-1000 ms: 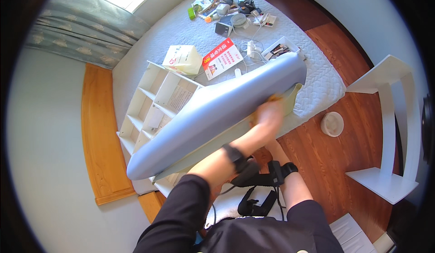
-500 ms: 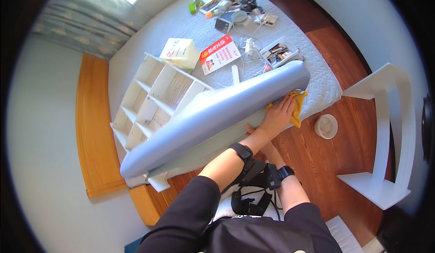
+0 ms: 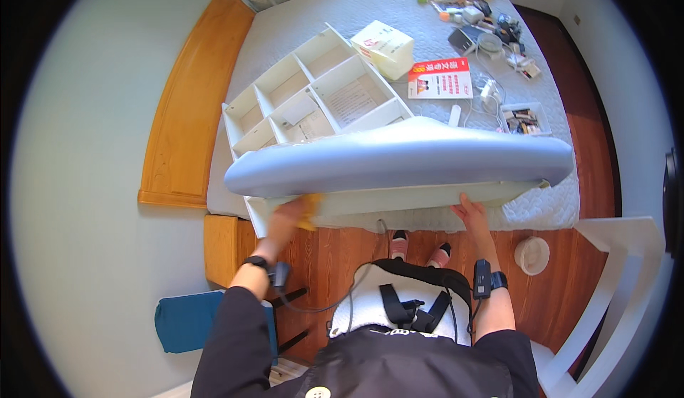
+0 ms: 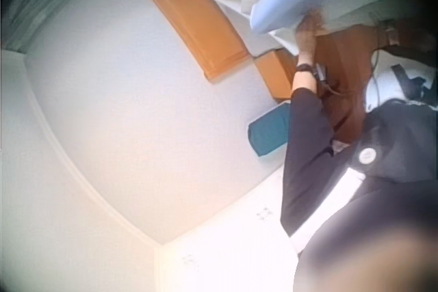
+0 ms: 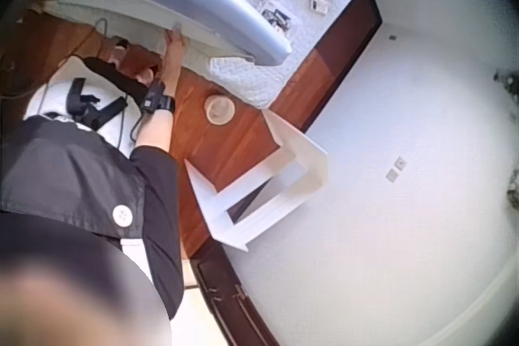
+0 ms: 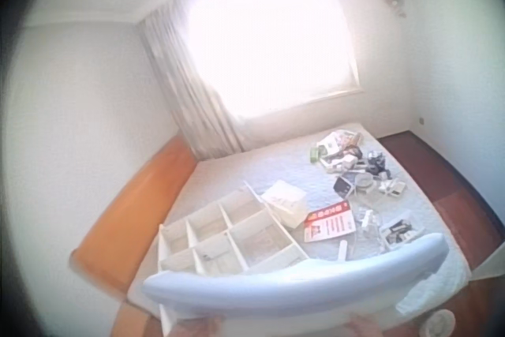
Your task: The person assembles a white bookshelf by attaching panels and inserting dowels. They use a screwdriver and a cordless drill to secure joints, then wipe the assembled unit with a yellow cloth. The person lifts and repositions the bookshelf multiple times to align parts and complete the assembly.
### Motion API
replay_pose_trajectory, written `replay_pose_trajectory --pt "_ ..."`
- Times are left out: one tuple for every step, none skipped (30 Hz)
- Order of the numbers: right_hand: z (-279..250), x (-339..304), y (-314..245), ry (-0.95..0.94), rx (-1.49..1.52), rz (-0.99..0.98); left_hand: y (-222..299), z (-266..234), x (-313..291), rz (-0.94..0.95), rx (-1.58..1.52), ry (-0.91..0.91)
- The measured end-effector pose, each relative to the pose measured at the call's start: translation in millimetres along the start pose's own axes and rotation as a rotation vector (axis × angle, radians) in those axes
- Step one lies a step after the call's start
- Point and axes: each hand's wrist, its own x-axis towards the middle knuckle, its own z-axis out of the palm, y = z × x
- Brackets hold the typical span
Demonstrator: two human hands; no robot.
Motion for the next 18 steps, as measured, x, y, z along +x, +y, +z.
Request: replay_pose_trajectory --pt "3 -2 -4 -0.013 0.002 0.002 -33 -25 -32 -0.176 0.199 0.022" --pt "4 -5 -8 -0.02 0.002 0.007 -60 -49 -59 -0.704 0.379 -0.456" --pt "6 -6 -10 0.01 -0.011 0.027 -77 -73 -83 -0.921 0.572 -0.566" --pt "6 -8 -12 -0.018 -0.019 0.005 -87 -93 -99 -0.918 0.654 -0.572" --pt "6 -10 -14 -0.014 -0.035 0.002 -87 -105 -105 -0.924 0.628 -0.419" --pt "7 -11 -15 -0.023 -0.045 0.002 -80 -114 -104 -0.754 0.546 -0.163" --pt "7 -13 -15 -0.014 -0.045 0.006 -64 -116 -98 -0.652 0.474 -0.019" --pt "8 -13 -17 -0.016 -0.042 0.007 -42 -115 -82 -0.468 0.359 0.163" --pt "8 -15 -18 -0.041 -0.033 -0.014 -15 -106 -62 -0.308 0.258 0.304" --pt "9 -15 -19 -0.006 -0.051 0.016 14 -95 -38 -0.197 0.19 0.36" --pt "10 -16 -21 0.004 -0.061 0.02 44 -81 -14 -0.089 0.101 0.328" --pt "11 -17 -22 0.022 -0.078 0.02 70 -63 15 0.132 -0.002 0.354" --pt "12 -18 -24 0.017 -0.081 0.021 93 -46 38 0.316 -0.003 0.31" --pt "13 -19 -26 0.022 -0.09 0.019 111 -26 64 0.455 0.003 0.299" --pt "13 -20 -27 0.061 -0.115 0.036 121 -12 80 0.479 -0.006 0.224" --pt "13 -21 -28 0.047 -0.125 0.024 119 -2 89 0.508 0.015 0.11" --pt "12 -22 -28 0.066 -0.148 0.023 108 3 88 0.485 -0.024 0.11" --pt "12 -23 -28 0.095 -0.173 0.014 94 6 82 0.476 -0.05 0.096"
